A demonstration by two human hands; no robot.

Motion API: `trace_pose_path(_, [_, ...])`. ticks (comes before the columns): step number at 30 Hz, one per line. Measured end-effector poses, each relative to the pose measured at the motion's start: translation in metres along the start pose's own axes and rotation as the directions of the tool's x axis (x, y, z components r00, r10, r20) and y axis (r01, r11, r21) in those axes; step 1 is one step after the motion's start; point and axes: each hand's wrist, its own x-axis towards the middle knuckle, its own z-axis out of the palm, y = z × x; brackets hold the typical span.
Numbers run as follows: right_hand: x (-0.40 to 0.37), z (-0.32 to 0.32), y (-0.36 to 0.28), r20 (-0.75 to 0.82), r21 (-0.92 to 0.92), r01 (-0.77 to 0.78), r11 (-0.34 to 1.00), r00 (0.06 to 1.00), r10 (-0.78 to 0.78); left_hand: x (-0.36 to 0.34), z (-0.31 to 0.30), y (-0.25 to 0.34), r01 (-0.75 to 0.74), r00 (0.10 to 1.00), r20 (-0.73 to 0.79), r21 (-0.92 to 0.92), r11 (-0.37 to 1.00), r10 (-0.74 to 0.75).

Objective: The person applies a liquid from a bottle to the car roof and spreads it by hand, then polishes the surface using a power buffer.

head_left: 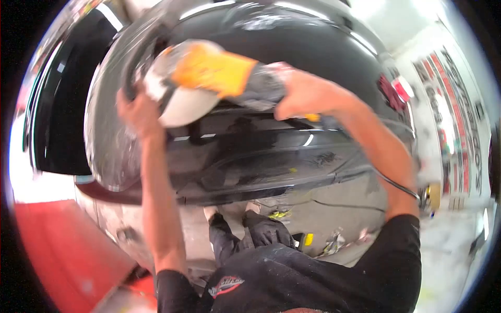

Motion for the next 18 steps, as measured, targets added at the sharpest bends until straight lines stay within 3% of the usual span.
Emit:
trace_pose_path(2, [-0.009,0.012,-0.006,0.032,0.134,-0.218,0.967,0.976,0.216,0.014,-0.003,-0.005,-0.084,0.996,0.049,0.135,0.987,0.078])
trace_pose_path(4, [-0.035,0.026,-0.008,-0.076,0.336,-0.303,0.892,0.935,0.347,0.006,0.012,0.022,-0.065,0.986,0.161,0.123,0.99,0.045])
trace_pose_path(7, [-0.074,0.03,0.021,-0.102,0.572,-0.235,0.785,0.93,0.353,-0.016,0.063,0.059,-0.212,0.951,0.279,0.263,0.941,0.136])
trace_pose_path(8, [-0.093,0.035,0.02,-0.119,0.625,-0.21,0.752,0.926,0.358,-0.019,0.074,0.067,-0.172,0.944,0.323,0.3,0.938,0.069])
trace_pose_path(10, [-0.129,0.042,0.041,-0.158,0.706,-0.181,0.685,0.902,0.401,-0.043,0.11,0.086,-0.236,0.885,0.463,0.371,0.898,0.041])
trace_pose_path(11, [-0.142,0.047,0.055,-0.202,0.736,-0.103,0.669,0.909,0.364,-0.053,0.132,0.083,-0.46,0.822,0.498,0.293,0.838,0.277])
trace_pose_path(12, [-0.16,0.052,0.065,-0.248,0.745,-0.087,0.661,0.884,0.396,-0.067,0.148,0.08,-0.475,0.778,0.545,0.184,0.86,0.313])
trace_pose_path(14, [-0.198,0.051,0.071,-0.344,0.751,-0.047,0.658,0.823,0.452,-0.096,0.19,0.08,-0.455,0.755,0.604,0.201,0.867,0.256])
trace_pose_path(15, [-0.213,0.049,0.075,-0.384,0.748,-0.047,0.662,0.783,0.49,-0.118,0.208,0.091,-0.515,0.715,0.612,0.135,0.847,0.337])
trace_pose_path(16, [-0.228,0.048,0.08,-0.42,0.746,-0.05,0.664,0.738,0.528,-0.136,0.226,0.103,-0.448,0.716,0.668,0.218,0.867,0.202])
trace_pose_path(17, [-0.243,0.045,0.086,-0.453,0.746,-0.057,0.664,0.687,0.568,-0.153,0.246,0.105,-0.487,0.702,0.672,0.212,0.847,0.235])
trace_pose_path(18, [-0.258,0.043,0.089,-0.472,0.753,-0.026,0.657,0.674,0.568,-0.151,0.281,0.07,-0.595,0.645,0.664,0.127,0.793,0.377])
